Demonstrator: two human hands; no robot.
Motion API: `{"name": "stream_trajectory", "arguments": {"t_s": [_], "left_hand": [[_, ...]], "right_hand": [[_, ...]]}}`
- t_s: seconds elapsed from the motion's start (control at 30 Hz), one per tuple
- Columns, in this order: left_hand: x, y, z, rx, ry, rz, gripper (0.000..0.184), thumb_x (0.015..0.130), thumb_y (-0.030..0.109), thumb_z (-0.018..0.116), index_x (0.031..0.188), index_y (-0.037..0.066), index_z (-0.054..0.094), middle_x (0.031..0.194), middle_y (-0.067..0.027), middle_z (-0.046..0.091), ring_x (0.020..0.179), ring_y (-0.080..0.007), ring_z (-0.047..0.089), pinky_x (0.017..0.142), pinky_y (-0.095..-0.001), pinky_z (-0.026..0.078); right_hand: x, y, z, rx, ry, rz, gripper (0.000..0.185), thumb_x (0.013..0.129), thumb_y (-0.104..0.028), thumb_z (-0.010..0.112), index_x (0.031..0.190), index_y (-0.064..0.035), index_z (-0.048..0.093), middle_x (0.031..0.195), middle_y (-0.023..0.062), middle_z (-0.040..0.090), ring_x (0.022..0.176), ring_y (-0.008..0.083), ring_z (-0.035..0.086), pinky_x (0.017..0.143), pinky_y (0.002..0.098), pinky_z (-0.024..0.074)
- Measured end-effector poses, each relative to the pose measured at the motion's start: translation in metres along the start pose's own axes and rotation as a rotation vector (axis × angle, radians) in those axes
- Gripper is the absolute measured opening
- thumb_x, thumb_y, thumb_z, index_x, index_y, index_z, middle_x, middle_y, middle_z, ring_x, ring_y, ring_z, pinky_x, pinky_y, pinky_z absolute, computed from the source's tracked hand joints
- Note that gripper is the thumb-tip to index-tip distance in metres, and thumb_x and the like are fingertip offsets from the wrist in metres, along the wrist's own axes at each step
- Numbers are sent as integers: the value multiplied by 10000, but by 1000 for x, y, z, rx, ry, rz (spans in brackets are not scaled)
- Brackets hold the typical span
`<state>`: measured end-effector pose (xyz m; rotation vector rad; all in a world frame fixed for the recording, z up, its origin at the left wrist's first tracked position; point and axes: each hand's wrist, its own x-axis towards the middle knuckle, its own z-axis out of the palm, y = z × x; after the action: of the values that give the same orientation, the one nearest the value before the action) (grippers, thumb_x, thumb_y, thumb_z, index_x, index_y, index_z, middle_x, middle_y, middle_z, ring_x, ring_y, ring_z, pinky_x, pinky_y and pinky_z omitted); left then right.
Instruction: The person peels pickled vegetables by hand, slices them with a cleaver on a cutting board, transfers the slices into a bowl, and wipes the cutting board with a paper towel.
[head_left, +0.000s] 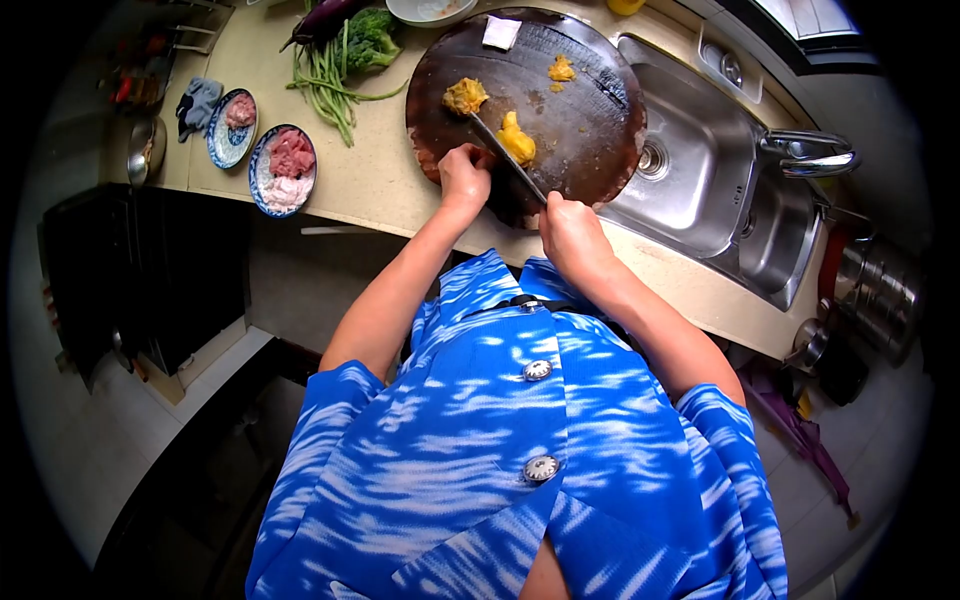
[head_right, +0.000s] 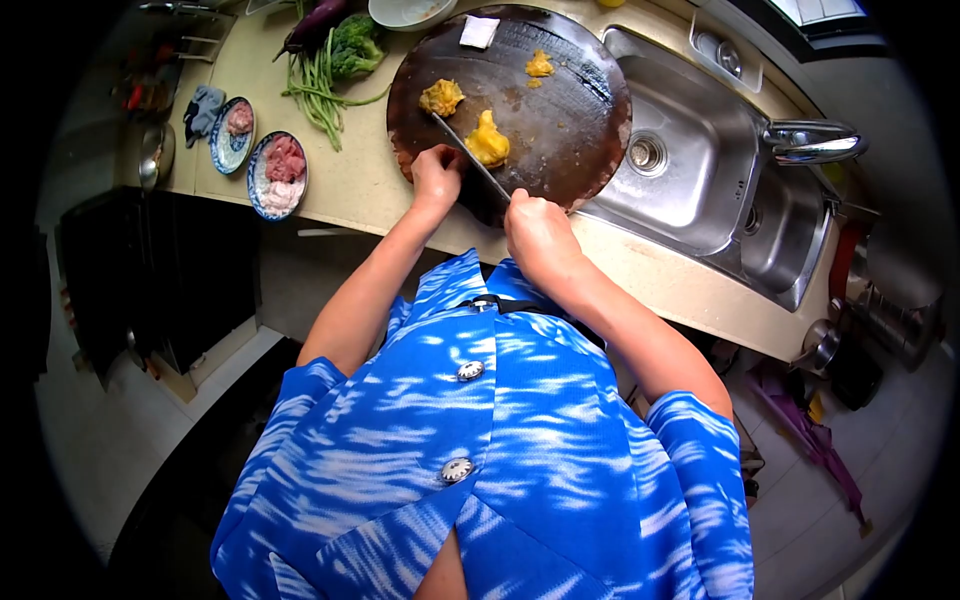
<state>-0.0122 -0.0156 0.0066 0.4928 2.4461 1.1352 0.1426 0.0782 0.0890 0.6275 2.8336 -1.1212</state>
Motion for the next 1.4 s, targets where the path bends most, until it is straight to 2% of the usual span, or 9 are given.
{"name": "stream_trajectory", "arguments": {"t_s": [0.57,0.8,0.87,0.97,1.13,1.2,1.27,1.37,1.4], "left_hand": [[-1,1,5,54,53,137,172,717,111,648,827,-21,654,815,-226,647,850,-393,625,715,-411,499],[-12,-9,6,-43,97,166,194,750,120,635,886,-18,639,834,-237,642,801,-383,640,714,-427,493],[-12,-15,-2,-14,17,22,107,789,64,617,857,-18,612,798,-202,658,738,-322,664,639,-388,513],[-15,-5,-23,-369,-6,-104,56,826,-11,615,806,7,565,733,-62,633,692,-116,648,518,-212,498],[5,21,-38,-408,-53,-11,96,783,-21,658,819,12,575,762,-41,641,682,-93,623,561,-210,494],[21,36,-28,-492,-90,185,123,753,-34,673,839,7,596,767,-32,643,684,-95,617,614,-214,498],[36,56,-16,-395,-128,244,134,731,-19,685,854,0,636,753,-43,648,675,-100,615,645,-225,495],[64,78,6,-145,-165,405,88,794,51,662,861,4,694,745,-39,677,658,-75,617,622,-215,483],[75,83,12,-112,-173,452,118,813,50,636,905,8,698,761,-51,681,650,-84,622,611,-219,498]], "right_hand": [[36,-9,24,-55,54,-101,43,702,26,518,734,52,505,639,265,581,640,427,605,595,491,486],[41,-9,22,-102,55,-147,78,700,14,523,746,75,538,659,271,597,636,399,628,597,450,511],[33,-7,19,-43,77,-110,72,725,2,525,754,67,532,658,268,593,632,403,621,595,457,507],[16,-5,2,50,174,-71,81,777,-30,531,776,50,523,653,259,586,623,413,606,590,474,495],[-3,19,-24,247,407,121,123,849,-80,550,783,23,554,624,241,570,595,417,583,536,477,453],[-5,37,-24,315,470,213,165,857,-88,551,740,27,564,600,248,553,581,431,562,501,450,432],[-10,59,-16,385,499,274,202,865,-94,542,710,34,546,536,217,533,490,365,565,468,420,409],[-19,64,-21,819,384,484,311,908,-160,522,639,-4,508,459,28,479,393,96,474,360,291,368],[-21,66,-19,825,394,489,311,908,-160,522,639,-4,508,459,28,479,393,96,474,360,291,368]]}}
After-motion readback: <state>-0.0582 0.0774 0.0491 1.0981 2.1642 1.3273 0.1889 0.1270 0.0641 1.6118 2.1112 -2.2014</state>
